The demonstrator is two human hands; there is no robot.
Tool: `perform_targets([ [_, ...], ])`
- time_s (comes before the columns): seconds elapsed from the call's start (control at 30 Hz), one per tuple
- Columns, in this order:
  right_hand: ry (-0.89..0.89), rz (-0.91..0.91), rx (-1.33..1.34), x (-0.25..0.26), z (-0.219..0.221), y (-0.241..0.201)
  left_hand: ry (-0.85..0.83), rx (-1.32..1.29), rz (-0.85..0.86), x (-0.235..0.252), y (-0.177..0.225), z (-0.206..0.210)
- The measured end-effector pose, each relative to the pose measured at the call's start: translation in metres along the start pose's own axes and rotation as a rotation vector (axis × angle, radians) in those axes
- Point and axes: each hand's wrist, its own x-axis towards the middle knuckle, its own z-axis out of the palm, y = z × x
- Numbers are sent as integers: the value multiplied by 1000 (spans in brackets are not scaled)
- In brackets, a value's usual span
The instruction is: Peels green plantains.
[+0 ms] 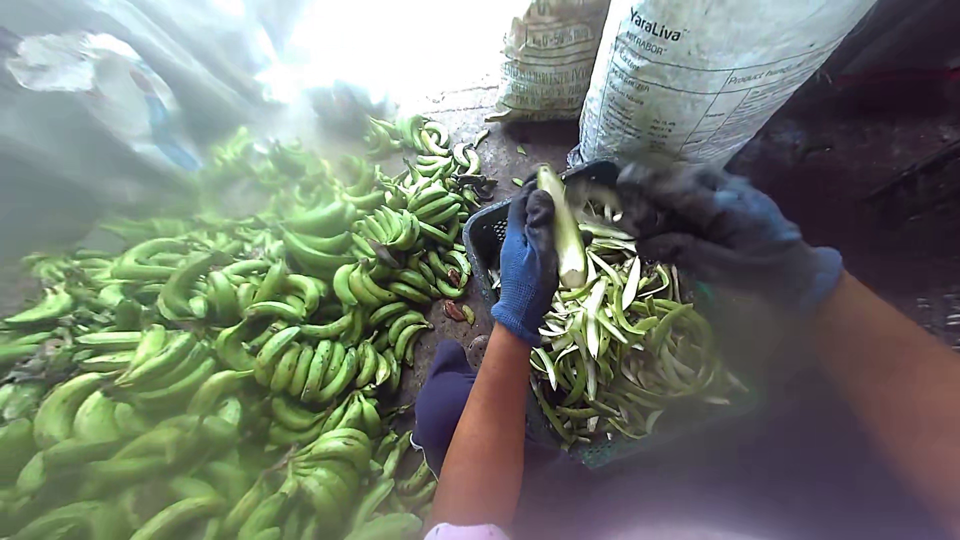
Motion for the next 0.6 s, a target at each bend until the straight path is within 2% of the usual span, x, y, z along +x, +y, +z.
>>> perform_targets([
  [0.1, -119, -62, -25, -7, 17, 2, 79, -276, 68, 7, -8, -2],
  [0.13, -134, -52, -34, -5, 17, 3, 46, -333, 62, 4, -6, -1],
  [0.2, -91, -7, -27, 7, 5, 1, -169, -388, -6, -12, 4, -2],
  [0.27, -28, 141, -95, 14, -13, 9, -495, -381, -146, -27, 10, -10],
  [0.3, -15, 218, -140, 14, -21, 14, -606, -383, -245, -27, 7, -12],
  [0.33, -9, 254, -158, 12, -25, 16, -632, -354, -282, -26, 8, -10],
  [0.4, -13, 156, -139, 6, -20, 18, -475, -318, -193, -20, 12, -5],
  [0.5, -80, 27, -131, -2, 7, 1, -89, -436, 2, 0, 3, 3],
  [0.57, -116, 7, -167, -6, 16, -2, 121, -509, 40, 7, -3, 7],
  [0.6, -106, -7, -172, -6, 17, -1, 151, -515, 51, 8, -4, 8],
])
